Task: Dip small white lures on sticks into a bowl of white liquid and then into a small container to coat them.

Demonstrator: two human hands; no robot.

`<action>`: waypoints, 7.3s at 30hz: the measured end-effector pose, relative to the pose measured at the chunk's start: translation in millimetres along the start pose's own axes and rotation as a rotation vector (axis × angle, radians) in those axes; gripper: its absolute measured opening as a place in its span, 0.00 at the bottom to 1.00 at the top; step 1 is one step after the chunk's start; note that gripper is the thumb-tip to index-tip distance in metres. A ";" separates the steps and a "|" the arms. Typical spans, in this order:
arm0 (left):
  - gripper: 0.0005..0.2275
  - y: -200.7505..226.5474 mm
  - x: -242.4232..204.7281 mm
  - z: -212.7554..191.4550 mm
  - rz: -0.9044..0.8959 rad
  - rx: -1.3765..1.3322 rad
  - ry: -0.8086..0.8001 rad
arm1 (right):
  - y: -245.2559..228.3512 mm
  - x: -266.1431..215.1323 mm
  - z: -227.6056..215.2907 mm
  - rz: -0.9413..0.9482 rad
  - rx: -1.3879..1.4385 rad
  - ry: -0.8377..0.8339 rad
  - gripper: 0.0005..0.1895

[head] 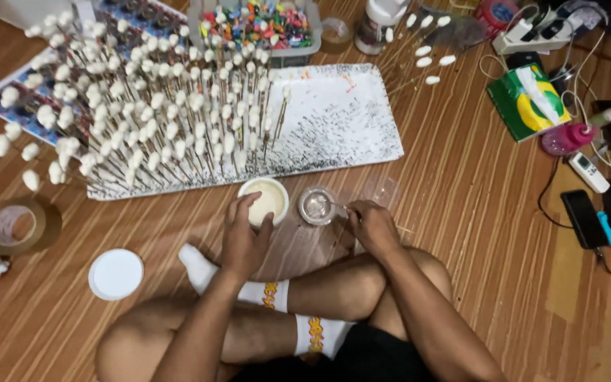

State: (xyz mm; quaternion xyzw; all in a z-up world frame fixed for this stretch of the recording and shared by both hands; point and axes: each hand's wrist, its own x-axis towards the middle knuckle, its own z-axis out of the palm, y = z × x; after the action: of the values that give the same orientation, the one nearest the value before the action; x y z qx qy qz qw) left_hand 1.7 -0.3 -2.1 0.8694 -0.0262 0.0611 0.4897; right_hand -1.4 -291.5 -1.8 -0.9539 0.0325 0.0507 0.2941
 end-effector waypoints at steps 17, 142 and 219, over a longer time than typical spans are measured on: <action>0.21 49.4 101.4 62.3 0.380 0.127 -0.322 | 37.9 53.2 -45.3 0.025 0.409 0.566 0.09; 0.17 -11.1 26.2 -29.6 0.011 -0.128 -0.034 | -89.4 50.4 38.6 -0.772 0.296 0.218 0.14; 0.08 -14.1 25.4 -17.0 -0.440 -0.413 -0.063 | -102.9 44.0 50.0 -0.579 0.138 0.287 0.15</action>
State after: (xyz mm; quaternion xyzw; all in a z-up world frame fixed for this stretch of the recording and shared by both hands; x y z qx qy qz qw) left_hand 27.0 21.9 -1.9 0.7377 0.1359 -0.0800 0.6565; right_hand 47.9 -179.9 9.4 -0.8988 -0.1955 -0.1721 0.3525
